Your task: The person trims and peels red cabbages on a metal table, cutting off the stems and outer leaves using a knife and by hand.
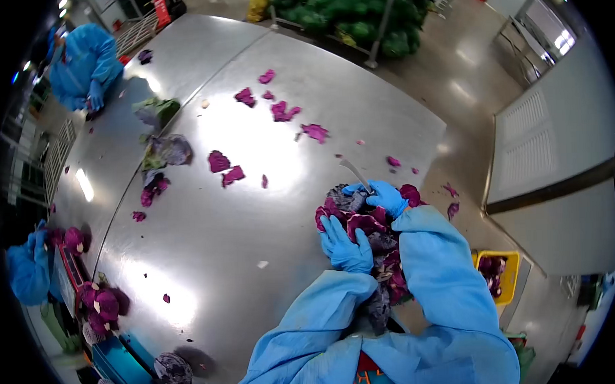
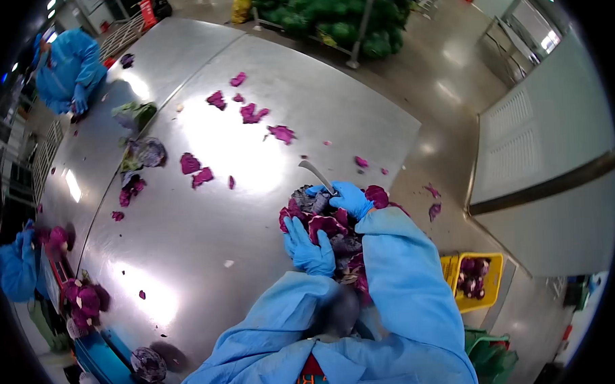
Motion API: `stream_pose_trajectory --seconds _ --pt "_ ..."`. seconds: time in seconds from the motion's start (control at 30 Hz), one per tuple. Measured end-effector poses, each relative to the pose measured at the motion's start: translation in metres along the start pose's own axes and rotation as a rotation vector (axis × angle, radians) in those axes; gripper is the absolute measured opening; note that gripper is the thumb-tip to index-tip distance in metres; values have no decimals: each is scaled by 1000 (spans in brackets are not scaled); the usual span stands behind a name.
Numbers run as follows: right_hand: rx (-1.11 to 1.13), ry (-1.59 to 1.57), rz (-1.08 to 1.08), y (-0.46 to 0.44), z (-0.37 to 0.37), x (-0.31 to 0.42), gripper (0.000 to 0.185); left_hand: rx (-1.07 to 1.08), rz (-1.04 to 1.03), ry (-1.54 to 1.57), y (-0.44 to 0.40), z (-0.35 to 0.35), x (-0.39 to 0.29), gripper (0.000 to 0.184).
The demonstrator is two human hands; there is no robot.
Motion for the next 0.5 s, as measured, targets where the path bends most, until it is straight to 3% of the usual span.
stream_pose_trajectory --seconds 0.1,0.17,0.23,0.27,0.3,0.33,0.4,0.47,0.5 --pt "15 -242 -102 83 22 23 52 178 -152 70 54 -11 -48 70" --pt "-11 -124 28 127 30 1 61 239 -356 121 105 -28 -59 71" --pt "-77 -461 34 169 29 -27 59 466 -440 145 154 -56 -46 73" --pt "-111 -439 -17 187 28 -51 57 679 -483 -38 167 -71 -43 73" --pt "-142 -419 -70 205 27 -80 55 891 -517 -228 181 -83 -34 73" --pt "-292 -72 -123 220 31 -89 57 1069 -502 -239 178 -91 -28 68" --pt "-528 -63 -623 259 39 -101 56 1145 -303 -87 163 -92 -24 58" --pt "-755 -544 -282 268 37 -81 56 1063 -140 72 152 -86 -28 51" --pt "-816 -753 -80 275 36 -70 56 980 -526 103 154 -76 -42 51"
Point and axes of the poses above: each hand's wrist, its own y-axis away from the middle knuckle, its own z-axis out of the back of the hand, x = y × z, the point moved 6 cm from there along -y, towards the middle knuckle, and after that the axes turned 7 degrees about -z, right-handed, at the moved point
